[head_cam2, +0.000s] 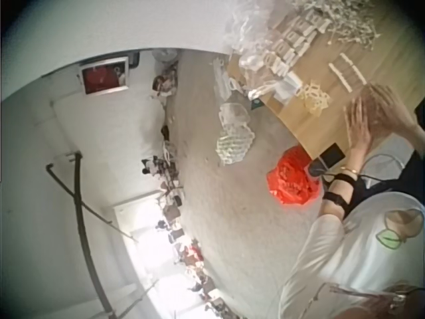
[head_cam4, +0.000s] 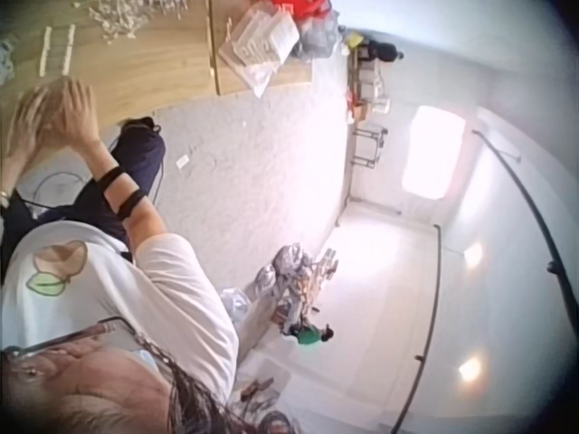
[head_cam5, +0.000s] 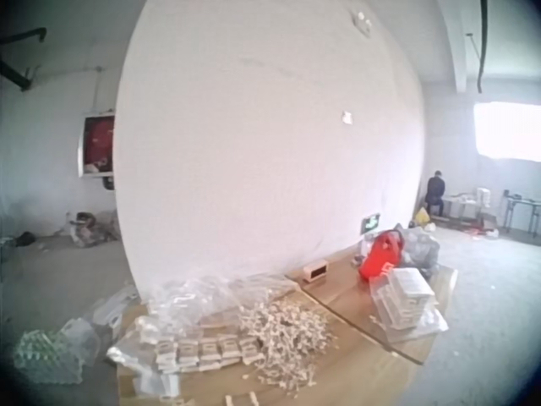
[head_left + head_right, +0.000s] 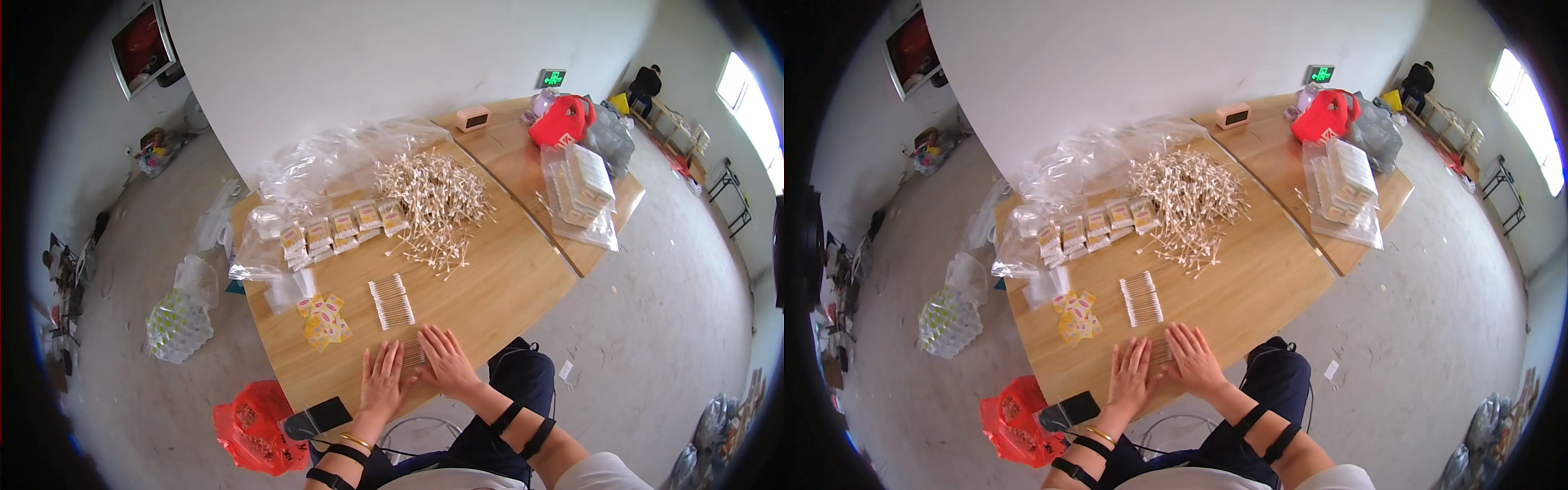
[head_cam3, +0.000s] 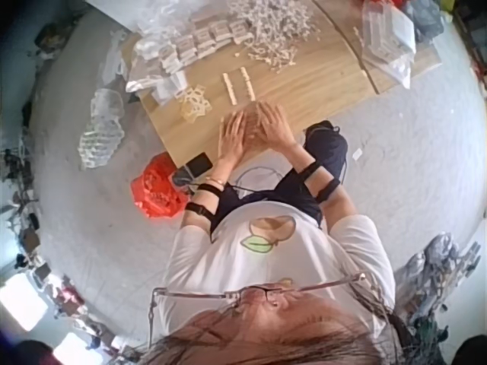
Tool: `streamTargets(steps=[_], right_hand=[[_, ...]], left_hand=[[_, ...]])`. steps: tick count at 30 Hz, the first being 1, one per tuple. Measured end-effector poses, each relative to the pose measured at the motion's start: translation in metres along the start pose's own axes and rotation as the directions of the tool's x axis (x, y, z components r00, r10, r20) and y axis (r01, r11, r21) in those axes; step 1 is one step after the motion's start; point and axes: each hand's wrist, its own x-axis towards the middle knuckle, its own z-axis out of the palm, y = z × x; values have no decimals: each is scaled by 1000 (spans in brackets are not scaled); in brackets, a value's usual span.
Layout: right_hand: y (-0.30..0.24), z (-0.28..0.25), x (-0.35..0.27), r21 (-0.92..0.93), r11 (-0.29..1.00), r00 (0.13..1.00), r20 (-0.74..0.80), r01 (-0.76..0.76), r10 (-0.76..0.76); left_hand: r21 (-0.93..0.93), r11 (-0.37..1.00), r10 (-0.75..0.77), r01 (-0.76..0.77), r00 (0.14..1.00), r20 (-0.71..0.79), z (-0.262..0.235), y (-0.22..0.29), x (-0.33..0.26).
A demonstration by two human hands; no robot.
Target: Assembling small plastic applicator sticks into clear tubes.
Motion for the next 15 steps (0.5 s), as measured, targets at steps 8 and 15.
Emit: streamTargets(steps=[8, 15], right_hand=[[-11, 1, -2, -28, 999, 999, 44, -19, 20], [-13, 28, 3, -116, 992, 999, 20, 49, -47]], left_hand=[[-94, 992, -94, 89, 995, -45, -7, 2, -5], [9, 972, -233, 233, 972, -37, 3, 8, 1]])
